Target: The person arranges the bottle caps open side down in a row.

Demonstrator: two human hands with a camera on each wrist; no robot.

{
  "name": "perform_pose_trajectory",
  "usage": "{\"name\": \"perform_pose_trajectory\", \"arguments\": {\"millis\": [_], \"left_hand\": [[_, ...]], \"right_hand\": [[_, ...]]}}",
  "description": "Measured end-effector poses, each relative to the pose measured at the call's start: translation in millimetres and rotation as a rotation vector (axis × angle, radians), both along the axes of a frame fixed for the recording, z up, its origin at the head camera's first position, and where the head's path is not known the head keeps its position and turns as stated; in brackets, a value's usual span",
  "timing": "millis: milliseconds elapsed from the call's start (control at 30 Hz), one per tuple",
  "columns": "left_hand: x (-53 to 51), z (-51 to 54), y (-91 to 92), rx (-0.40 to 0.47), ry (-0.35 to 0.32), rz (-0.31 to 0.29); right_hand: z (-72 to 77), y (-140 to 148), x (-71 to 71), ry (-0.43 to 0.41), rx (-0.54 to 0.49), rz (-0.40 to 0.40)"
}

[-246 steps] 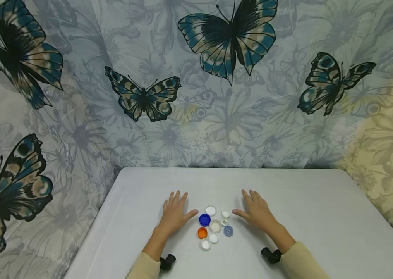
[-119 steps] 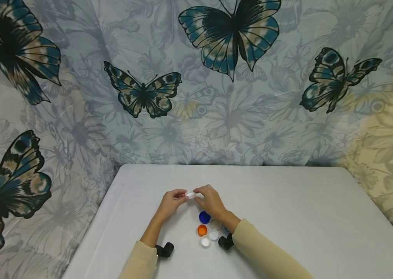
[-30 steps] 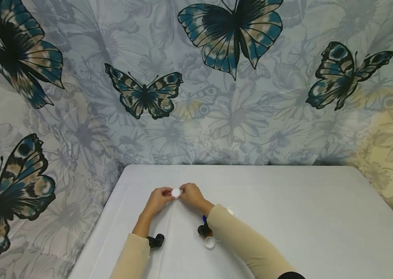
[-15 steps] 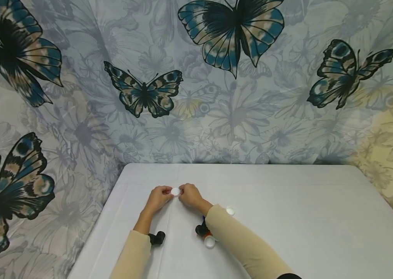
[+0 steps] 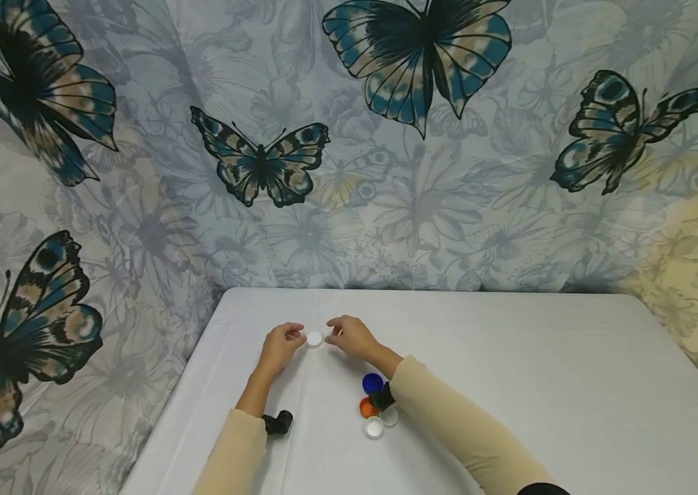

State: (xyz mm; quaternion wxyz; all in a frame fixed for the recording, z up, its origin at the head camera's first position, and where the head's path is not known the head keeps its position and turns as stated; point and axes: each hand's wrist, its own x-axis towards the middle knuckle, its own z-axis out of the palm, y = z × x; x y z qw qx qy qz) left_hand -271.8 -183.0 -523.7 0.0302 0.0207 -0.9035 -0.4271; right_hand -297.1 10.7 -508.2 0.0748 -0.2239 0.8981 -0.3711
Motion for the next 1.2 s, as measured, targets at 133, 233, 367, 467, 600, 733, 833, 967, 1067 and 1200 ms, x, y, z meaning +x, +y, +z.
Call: {"name": "perform_pose_trajectory", "arguments": {"millis": [133,233,367,467,600,733,833,967,1067,1200], "left_hand": [[0.2,5.8,4.2,0.001,0.024,0.006],[-0.4,10.9,8.0,-0.017,0.064,-0.011],[1.6,17.0,14.3,-0.025,0.091,-0.050],[6.5,20.0,20.6,-0.023,0.103,-0.090],[14.6,20.7,31.0,-0.013,0.119,-0.149],[21.1,18.4,40.4,-0.005,0.119,-0.201],[25.4,15.8,45.6,-0.007,0.121,-0.245],[31.9,12.5,51.8,0.006,0.080,-0.295],[36.8,10.4,56.4,0.014,0.037,-0.326],[42.0,8.2,61.5,0.009,0.016,-0.374]], "right_hand": [[14.6,13.0,1.3,0.034,0.047,0.023],[24.2,21.8,2.3,0.058,0.054,0.034],[30.5,32.6,5.1,0.086,0.044,0.029],[31.8,40.4,9.1,0.102,0.031,0.020],[32.7,50.0,16.5,0.107,0.014,0.018],[31.3,59.3,25.6,0.112,0.019,0.020],[29.5,66.5,32.8,0.113,0.033,0.023],[26.7,74.8,42.8,0.092,0.063,0.024],[23.8,79.4,50.0,0.082,0.086,0.025],[20.6,82.9,59.1,0.058,0.119,0.019]]}}
